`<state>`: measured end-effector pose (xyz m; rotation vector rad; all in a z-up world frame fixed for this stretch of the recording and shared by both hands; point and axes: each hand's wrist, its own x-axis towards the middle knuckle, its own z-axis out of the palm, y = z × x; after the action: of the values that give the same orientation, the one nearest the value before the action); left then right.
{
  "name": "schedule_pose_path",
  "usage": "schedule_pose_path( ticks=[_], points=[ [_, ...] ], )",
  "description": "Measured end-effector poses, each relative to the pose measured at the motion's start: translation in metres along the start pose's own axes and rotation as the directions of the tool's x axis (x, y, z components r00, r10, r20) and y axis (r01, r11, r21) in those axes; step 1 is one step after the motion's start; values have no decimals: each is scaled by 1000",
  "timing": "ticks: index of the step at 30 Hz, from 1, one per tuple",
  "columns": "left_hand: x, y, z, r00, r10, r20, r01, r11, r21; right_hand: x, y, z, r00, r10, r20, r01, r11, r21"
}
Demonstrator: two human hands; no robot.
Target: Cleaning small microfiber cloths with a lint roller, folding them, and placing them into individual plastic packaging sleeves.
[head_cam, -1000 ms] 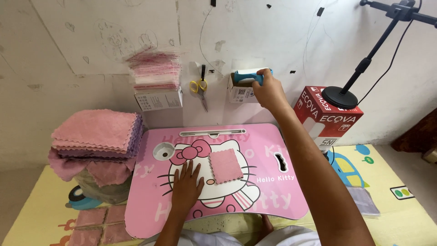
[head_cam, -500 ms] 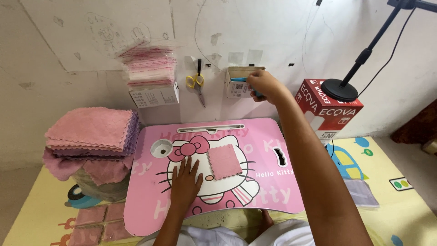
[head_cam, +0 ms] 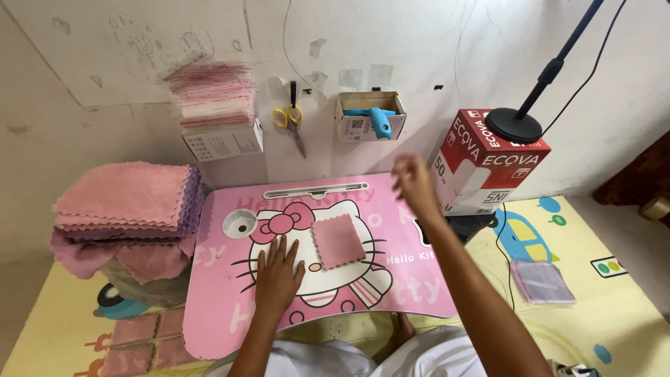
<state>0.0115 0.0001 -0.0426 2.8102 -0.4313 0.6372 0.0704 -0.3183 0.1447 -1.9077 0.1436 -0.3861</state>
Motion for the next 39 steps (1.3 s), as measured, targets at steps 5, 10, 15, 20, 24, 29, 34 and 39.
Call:
schedule_pose_path(
  ticks=[5,10,15,20,24,29,34,39],
  points=[
    [6,8,-28,975,-68,213,77,996,-33,-57,87,11,925,-222,308,314,904,-292],
    [11,12,-40,913,-114,393,151,986,-66,-104,78,17,858,-180,481,379,854,-357],
    [12,14,-46,917,-115,382,157,984,-81,-114,80,28,848,-203,490,445,774,-450],
    [13,14,-46,921,-116,372,166,981,-103,-112,89,33,838,-259,481,494,735,-465],
    [10,11,-37,942,-98,322,139,984,-108,-113,97,35,846,-296,443,501,727,-470],
    [0,4,-16,994,113,13,-112,993,-21,-123,69,34,931,-42,362,153,947,-283],
    [6,17,-29,966,257,-9,-257,965,-53,-110,100,31,937,71,342,-24,990,-138],
    [14,45,-56,985,173,-18,-167,915,-366,-113,94,28,910,161,383,-141,987,-80]
  ],
)
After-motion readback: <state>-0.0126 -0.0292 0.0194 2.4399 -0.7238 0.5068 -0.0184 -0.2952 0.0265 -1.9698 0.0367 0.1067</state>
